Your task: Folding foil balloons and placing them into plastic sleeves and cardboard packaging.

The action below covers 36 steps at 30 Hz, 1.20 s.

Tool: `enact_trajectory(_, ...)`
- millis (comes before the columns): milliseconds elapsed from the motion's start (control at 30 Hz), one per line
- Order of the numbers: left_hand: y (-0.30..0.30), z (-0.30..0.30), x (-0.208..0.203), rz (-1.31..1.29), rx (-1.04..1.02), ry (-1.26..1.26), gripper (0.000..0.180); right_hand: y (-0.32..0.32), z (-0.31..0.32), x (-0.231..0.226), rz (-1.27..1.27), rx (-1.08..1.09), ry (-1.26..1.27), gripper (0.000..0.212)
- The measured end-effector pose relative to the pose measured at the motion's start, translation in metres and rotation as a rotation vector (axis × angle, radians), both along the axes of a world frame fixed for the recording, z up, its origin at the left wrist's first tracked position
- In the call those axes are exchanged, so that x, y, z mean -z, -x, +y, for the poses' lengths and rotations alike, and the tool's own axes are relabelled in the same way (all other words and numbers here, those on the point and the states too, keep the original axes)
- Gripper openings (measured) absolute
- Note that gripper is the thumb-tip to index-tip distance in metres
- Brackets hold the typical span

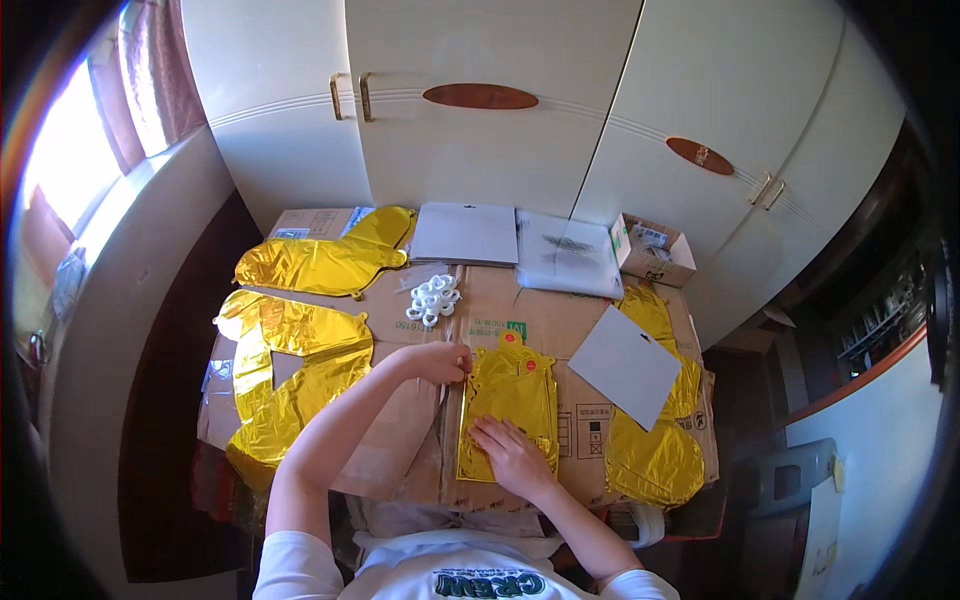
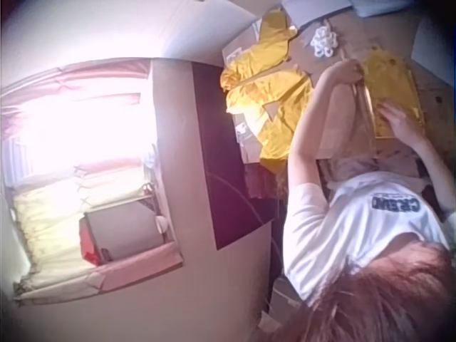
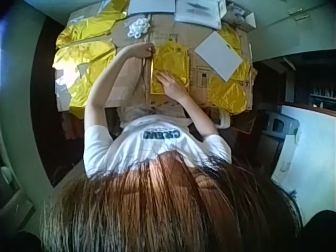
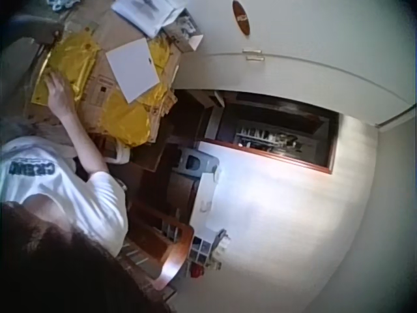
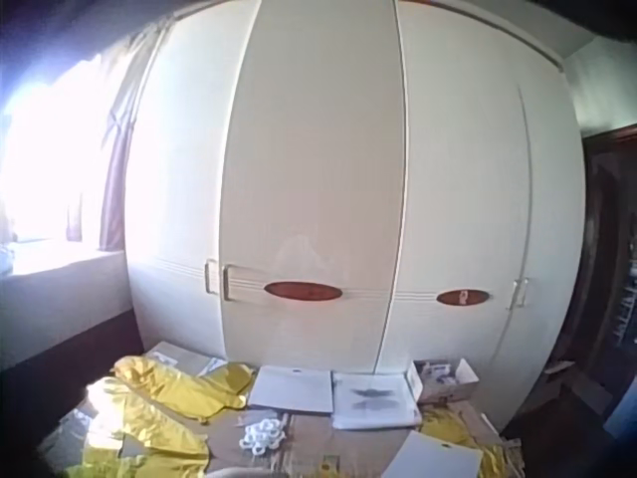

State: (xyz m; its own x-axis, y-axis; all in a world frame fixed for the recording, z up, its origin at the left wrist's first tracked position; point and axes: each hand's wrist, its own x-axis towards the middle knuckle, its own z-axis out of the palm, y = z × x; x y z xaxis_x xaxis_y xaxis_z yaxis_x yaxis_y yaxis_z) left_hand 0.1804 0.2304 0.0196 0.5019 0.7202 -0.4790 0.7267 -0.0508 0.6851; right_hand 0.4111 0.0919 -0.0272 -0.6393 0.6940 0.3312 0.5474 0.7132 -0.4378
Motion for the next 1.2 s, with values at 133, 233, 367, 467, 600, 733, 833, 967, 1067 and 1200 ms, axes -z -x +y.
enact_trajectory(133,0.003,0.012,0.009,-0.031,0.15,0.063,0.029,0.001,0.0,0.0,-0.011,-0.011,0.005,0.037)
enact_trajectory(233,-0.005,0.017,0.007,0.037,0.265,0.038,0.029,0.001,0.0,0.002,-0.025,-0.013,0.003,0.037)
enact_trajectory(367,-0.014,0.016,-0.007,0.097,0.302,0.133,0.026,-0.001,0.0,0.002,-0.03,-0.019,0.023,0.039)
enact_trajectory(467,-0.01,0.018,0.0,0.067,0.276,0.195,0.026,0.0,0.0,0.002,-0.046,-0.034,0.005,0.04)
enact_trajectory(600,-0.01,0.016,-0.002,0.031,0.262,0.148,0.023,0.0,0.001,0.0,-0.044,-0.028,-0.003,0.04)
enact_trajectory(733,-0.006,0.017,0.005,0.045,0.297,0.067,0.022,0.001,0.001,0.002,-0.033,-0.014,-0.026,0.037)
enact_trajectory(833,-0.002,0.019,0.01,0.057,0.305,0.02,0.023,0.001,0.001,0.002,-0.031,-0.015,-0.023,0.037)
enact_trajectory(967,-0.001,0.017,0.008,0.045,0.305,-0.005,0.025,0.001,0.001,0.0,-0.044,-0.019,-0.016,0.035)
enact_trajectory(1067,-0.001,0.017,0.007,0.059,0.31,-0.04,0.027,0.001,0.001,0.002,-0.058,-0.024,-0.019,0.034)
enact_trajectory(1200,-0.001,0.014,0.006,0.086,0.286,-0.063,0.03,0.001,0.001,0.003,-0.076,-0.035,-0.016,0.034)
